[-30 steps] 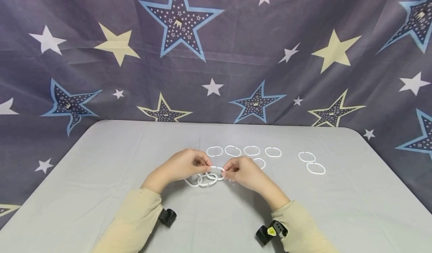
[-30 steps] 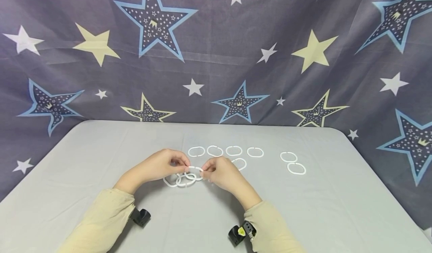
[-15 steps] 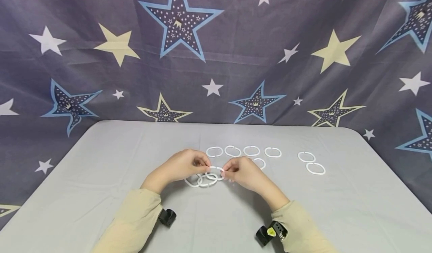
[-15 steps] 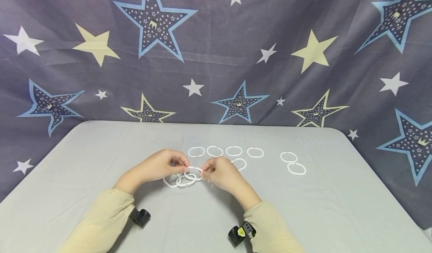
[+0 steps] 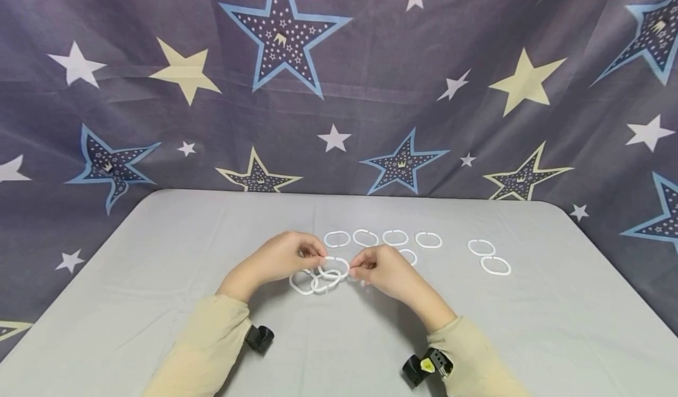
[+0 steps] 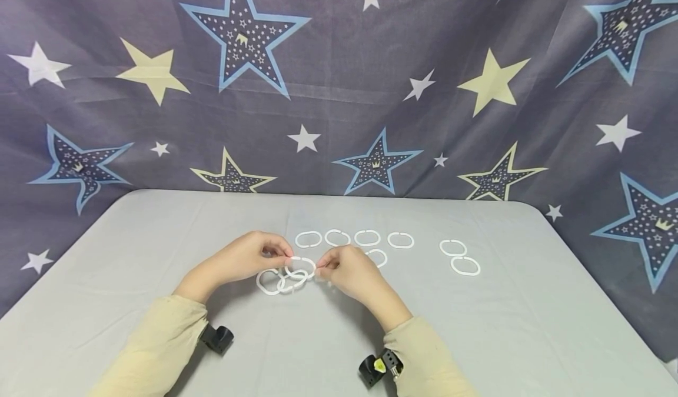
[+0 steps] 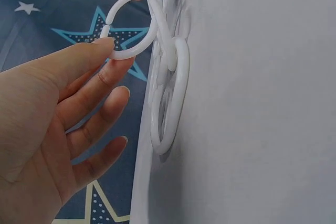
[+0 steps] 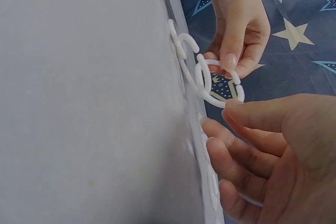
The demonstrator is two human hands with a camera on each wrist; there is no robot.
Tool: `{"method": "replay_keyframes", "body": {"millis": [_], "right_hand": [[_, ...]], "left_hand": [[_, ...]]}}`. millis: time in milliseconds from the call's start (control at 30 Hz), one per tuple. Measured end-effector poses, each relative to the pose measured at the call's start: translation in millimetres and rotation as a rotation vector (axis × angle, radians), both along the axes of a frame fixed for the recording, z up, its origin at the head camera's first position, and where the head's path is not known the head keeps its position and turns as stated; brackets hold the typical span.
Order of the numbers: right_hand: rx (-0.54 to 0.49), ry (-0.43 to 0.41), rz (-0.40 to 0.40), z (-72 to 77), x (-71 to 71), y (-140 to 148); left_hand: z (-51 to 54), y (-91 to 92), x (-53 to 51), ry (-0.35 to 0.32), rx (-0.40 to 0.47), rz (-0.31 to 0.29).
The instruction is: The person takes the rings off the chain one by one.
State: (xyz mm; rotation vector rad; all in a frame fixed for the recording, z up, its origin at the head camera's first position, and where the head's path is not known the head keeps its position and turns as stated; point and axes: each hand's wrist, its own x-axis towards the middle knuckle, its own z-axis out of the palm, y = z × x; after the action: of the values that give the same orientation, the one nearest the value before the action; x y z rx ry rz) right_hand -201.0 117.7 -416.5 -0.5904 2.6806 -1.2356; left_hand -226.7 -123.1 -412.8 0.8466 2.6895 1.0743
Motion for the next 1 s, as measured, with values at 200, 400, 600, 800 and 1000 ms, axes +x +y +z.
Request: {"method": "replay_keyframes", "body": {"millis": [200,400,600,800,1000], "right_hand": [[0.013,0.015,-0.042,3.6,2.8,-0.1],[-0.063,-0.055,-0.045,0.0,11.2,-4.2],[-0.225,-0.190,-0.138,-5.8,19.7,-14.9],[-0.356,-0.301,-0.196,-9.5,27.0,-33.1],[-0.422,-0.377,-0.199,-14.0,30.6,-47.6]], "left_hand": [[1.6,-0.6,-0.9,0.008,-0.003,0.012],[0.1,-3.1,-2.2,0.019,-0.001,0.049],[0.1,-6.2,-4.5,0.041,-0.007,0.072],[4.0,-8.6,-5.5,0.039,-0.021,0.097],[4.7,-8.7,-5.0,0.029,-0.001,0.074]]}}
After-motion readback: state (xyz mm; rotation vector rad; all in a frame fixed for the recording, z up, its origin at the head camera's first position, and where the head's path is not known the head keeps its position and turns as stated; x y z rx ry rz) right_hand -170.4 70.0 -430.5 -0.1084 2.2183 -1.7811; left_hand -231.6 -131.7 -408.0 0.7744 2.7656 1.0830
